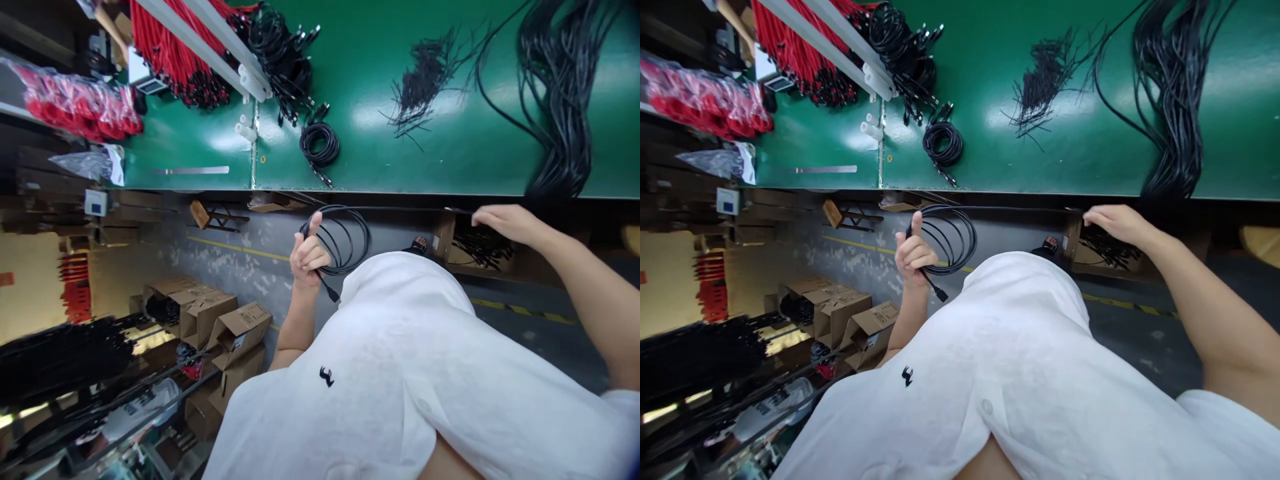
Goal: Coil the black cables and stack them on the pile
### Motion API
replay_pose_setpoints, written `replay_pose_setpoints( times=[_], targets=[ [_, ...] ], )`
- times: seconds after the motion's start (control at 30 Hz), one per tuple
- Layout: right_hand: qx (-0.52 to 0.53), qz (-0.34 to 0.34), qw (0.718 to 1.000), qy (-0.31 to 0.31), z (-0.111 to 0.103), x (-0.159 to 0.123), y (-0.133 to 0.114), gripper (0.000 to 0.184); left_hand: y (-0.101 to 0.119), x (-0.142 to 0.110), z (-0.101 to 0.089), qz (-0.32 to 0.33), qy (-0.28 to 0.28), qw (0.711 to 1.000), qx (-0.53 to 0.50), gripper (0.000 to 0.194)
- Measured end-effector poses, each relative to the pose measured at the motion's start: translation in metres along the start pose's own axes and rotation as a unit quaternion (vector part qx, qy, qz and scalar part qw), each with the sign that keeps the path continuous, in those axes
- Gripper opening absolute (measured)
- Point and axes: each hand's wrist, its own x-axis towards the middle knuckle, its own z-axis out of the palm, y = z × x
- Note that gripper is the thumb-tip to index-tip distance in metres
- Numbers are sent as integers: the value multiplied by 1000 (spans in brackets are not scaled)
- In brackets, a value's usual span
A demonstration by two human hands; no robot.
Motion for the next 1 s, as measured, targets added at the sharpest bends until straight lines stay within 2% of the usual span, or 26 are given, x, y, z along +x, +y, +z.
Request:
replay_pose_setpoints(
  times=[0.13,0.23,0.3,0.33,0.43,0.5,0.53,0.6,0.7,0.83,0.9,0.97,1.0],
  targets=[
    [-14,39,999,29,19,-32,26,37,14,2,-11,59,29,998,20,31],
    [-83,75,994,-17,26,-43,16,33,18,8,-17,67,14,997,43,35],
    [-155,41,985,-69,28,-46,-12,30,15,14,-20,34,-25,995,90,37],
    [-184,-8,979,-92,28,-48,-31,31,11,17,-20,8,-50,991,125,38],
    [-205,-226,944,-126,30,-49,-102,40,-13,24,-17,-72,-125,964,224,44],
    [-184,-336,914,-132,28,-42,-145,47,-31,23,-12,-115,-172,944,256,49],
    [-178,-363,906,-124,26,-35,-161,49,-39,22,-9,-136,-197,933,268,49],
    [-178,-372,906,-90,21,-17,-180,50,-50,18,-2,-175,-256,905,292,49],
    [-185,-322,928,-36,14,9,-180,48,-56,12,4,-210,-335,873,285,47],
    [-143,-287,947,-21,17,21,-168,41,-56,7,4,-249,-330,893,177,40],
    [-123,-308,943,-10,26,20,-170,49,-56,6,4,-273,-334,891,138,40],
    [-118,-359,926,-19,37,20,-180,62,-56,4,6,-309,-368,866,138,45],
    [-120,-391,912,-39,44,21,-187,61,-56,3,7,-332,-392,845,150,47]
  ],
)
